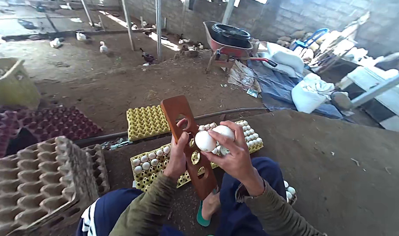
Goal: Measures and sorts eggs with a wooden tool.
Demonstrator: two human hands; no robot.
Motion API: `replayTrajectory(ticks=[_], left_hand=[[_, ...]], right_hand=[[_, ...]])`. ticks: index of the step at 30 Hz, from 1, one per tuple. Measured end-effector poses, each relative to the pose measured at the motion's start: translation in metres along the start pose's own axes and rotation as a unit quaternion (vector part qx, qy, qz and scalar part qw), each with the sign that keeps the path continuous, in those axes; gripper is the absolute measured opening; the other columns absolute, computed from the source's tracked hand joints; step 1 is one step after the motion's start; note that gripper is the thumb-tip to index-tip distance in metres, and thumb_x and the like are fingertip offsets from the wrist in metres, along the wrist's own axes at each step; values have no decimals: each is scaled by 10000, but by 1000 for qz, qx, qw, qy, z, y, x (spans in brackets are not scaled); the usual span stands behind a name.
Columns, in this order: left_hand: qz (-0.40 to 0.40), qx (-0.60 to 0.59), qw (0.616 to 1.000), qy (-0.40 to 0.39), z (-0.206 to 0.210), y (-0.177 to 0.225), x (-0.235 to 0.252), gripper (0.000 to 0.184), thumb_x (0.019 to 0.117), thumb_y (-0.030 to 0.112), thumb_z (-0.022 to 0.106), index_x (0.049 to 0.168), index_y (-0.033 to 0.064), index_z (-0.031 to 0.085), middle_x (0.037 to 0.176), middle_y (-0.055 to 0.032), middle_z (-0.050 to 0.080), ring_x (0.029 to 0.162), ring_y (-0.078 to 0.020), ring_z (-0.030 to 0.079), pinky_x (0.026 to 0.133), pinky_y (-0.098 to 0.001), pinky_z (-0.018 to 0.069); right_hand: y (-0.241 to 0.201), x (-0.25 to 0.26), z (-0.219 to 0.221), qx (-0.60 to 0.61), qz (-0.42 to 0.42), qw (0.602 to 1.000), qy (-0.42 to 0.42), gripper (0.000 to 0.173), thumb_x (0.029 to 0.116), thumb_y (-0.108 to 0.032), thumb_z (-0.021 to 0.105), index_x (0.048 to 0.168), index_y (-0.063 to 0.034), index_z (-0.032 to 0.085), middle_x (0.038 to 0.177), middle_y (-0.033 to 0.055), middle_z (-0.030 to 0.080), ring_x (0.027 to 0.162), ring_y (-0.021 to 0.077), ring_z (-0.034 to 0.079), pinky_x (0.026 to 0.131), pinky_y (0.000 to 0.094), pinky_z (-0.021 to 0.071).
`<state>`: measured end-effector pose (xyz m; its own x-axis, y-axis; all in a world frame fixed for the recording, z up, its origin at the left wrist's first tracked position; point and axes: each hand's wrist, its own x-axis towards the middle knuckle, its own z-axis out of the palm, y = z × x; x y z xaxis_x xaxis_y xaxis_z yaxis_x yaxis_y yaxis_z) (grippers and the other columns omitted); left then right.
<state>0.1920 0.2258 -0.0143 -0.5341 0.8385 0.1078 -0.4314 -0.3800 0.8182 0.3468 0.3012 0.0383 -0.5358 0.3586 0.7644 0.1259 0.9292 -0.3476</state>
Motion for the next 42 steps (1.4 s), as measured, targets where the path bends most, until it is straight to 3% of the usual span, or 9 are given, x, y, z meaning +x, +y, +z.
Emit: replayTrajectory(ticks=[5,10,15,19,27,32,35,38,42], left_hand=[[-57,-26,996,-63,24,-15,-7,1155,634,728,811,1483,77,375,1142,-73,701,999,-166,708,862,-353,611],[-73,-32,992,-93,35,-21,-4,1055,711,809,680,1447,90,447,1196,-51,700,1054,-171,697,856,-354,610],[-57,4,992,-114,32,-30,10,983,827,820,519,1488,102,400,1224,-78,687,1025,-232,708,826,-412,624],[-58,44,992,-104,36,-35,22,836,943,758,340,1510,145,356,1262,-36,678,1030,-196,709,800,-370,623],[-64,30,986,-153,30,-66,50,812,911,825,232,1389,229,508,1243,-24,687,1024,-220,709,829,-417,612],[-91,2,963,-253,-1,-94,74,641,1017,636,188,1360,228,545,1321,-12,623,1151,-202,641,964,-411,548],[-93,-3,956,-279,-11,-98,79,471,1079,436,346,1392,144,543,1322,-36,632,1154,-211,650,986,-408,551],[-113,29,967,-228,13,-85,62,335,1091,284,412,1314,95,575,1237,-39,672,1071,-185,685,945,-356,578],[-156,-3,970,-188,24,-89,56,265,1109,194,355,1224,87,567,1179,-32,686,1054,-155,689,933,-304,583]], right_hand=[[6,-10,-23,1,0,1000,-4,471,773,-352,895,1191,-185,756,1319,194,570,1160,182,617,893,272,576],[9,-18,-47,207,111,972,22,480,795,-302,880,1225,-142,741,1364,64,587,1219,115,588,972,271,562],[9,-44,-69,599,312,737,27,606,907,-590,676,1252,-93,646,1017,85,713,696,142,677,579,289,582],[7,-78,-84,781,295,550,30,680,867,-775,539,1275,-242,645,1257,112,677,748,147,685,568,243,541],[-1,-151,-124,835,216,494,106,543,907,-704,538,1234,-300,694,1448,127,575,735,155,680,537,219,510],[-12,-207,-186,657,355,634,202,720,845,-825,504,1231,-239,666,1207,93,698,701,118,663,544,227,523],[-23,-264,-246,341,544,719,266,713,973,-724,287,1227,-158,638,889,43,716,615,110,636,525,258,546],[-29,-327,-302,-1,697,672,249,445,1057,-438,484,1275,-78,628,937,91,698,706,169,665,639,353,595],[-39,-400,-328,-194,806,559,30,580,911,-499,739,1292,-66,687,1248,222,678,1201,378,627,1053,616,455]])
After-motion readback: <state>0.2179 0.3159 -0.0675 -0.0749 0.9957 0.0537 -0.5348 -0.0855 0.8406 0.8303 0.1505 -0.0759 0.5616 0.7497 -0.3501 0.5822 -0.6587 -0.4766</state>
